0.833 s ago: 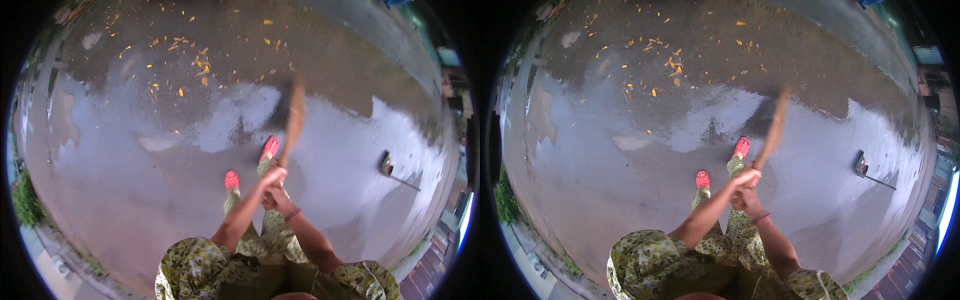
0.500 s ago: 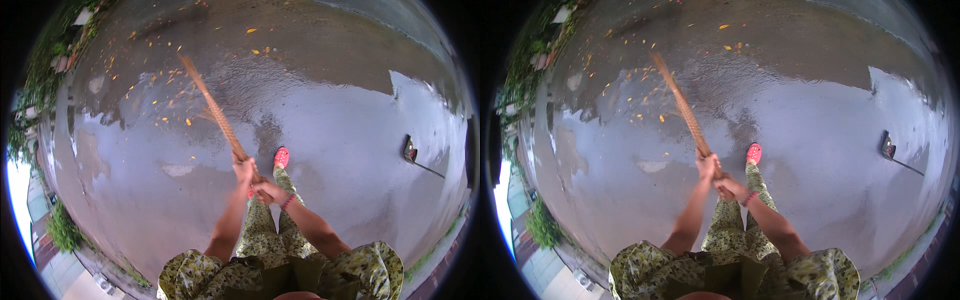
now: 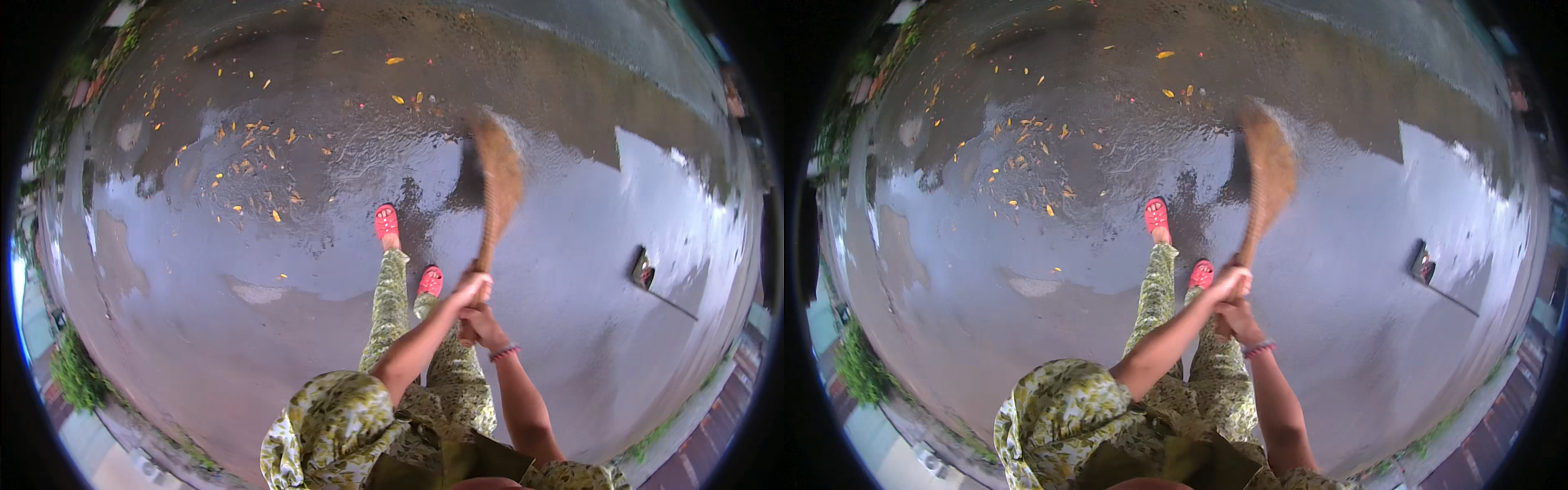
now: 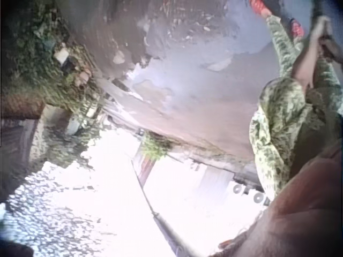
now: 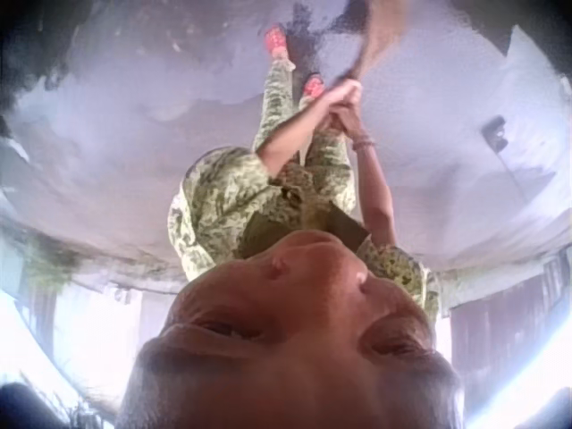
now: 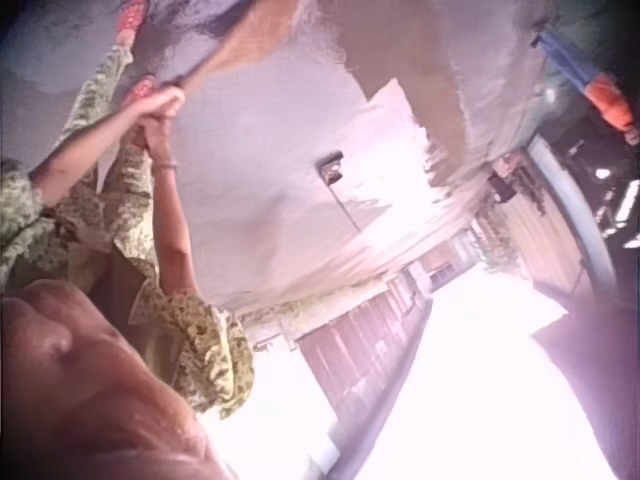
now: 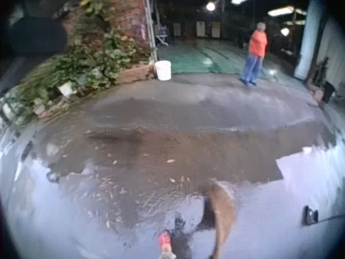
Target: The person sweeps scattered leaves and debris on a wet concrete surface using a traditional broom. They gather the debris into a pile and use a dustpan to collect it, then continue sweeping the remaining area.
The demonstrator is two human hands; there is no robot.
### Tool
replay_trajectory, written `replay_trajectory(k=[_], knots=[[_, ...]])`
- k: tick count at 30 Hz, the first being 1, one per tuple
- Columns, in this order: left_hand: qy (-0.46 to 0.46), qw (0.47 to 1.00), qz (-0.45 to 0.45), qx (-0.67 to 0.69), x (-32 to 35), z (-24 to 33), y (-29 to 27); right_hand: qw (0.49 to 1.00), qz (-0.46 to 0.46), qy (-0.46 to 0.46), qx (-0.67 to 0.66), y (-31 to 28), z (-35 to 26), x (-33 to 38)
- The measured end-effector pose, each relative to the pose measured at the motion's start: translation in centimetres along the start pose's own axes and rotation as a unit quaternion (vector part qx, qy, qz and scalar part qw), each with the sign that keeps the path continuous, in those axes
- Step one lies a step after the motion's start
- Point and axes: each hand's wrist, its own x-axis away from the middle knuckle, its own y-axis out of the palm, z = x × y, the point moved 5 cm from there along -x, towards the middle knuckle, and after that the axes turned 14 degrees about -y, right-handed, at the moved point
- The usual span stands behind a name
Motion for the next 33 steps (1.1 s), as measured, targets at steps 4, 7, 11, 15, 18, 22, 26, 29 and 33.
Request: replay_trajectory(k=[4,7,11,15,18,22,26,29,33], knots=[[-0.019,0.990,0.034,0.132,6.2,5.6,-9.1,0.984,-0.108,-0.027,0.141,8.4,1.6,-6.3],[0.110,0.965,0.107,0.215,8.8,11.7,-11.8,0.952,-0.209,-0.094,0.203,11.5,1.7,-11.1],[0.194,0.924,0.135,0.300,8.8,19.3,-9.0,0.955,-0.291,0.051,0.040,9.1,-10.3,-12.0],[0.110,0.965,0.127,0.201,8.5,16.6,-1.5,0.983,-0.165,-0.054,0.055,4.1,-14.1,-5.8],[-0.077,0.986,-0.041,0.144,6.6,13.0,7.3,0.995,0.020,-0.046,-0.086,0.6,-12.8,-0.3],[-0.090,0.992,-0.089,0.005,-0.6,16.8,13.0,0.980,0.140,-0.014,-0.143,-1.8,-16.4,-5.3],[-0.102,0.979,-0.163,0.070,-5.6,24.5,8.9,0.988,0.112,-0.005,-0.107,0.3,-19.4,-15.2],[-0.068,0.961,-0.208,0.169,-3.8,30.4,-1.3,1.000,0.010,-0.013,0.011,8.6,-20.1,-20.8],[0.009,0.951,-0.142,0.273,3.4,34.4,-12.1,0.979,-0.124,-0.055,0.150,17.3,-17.4,-25.1]])
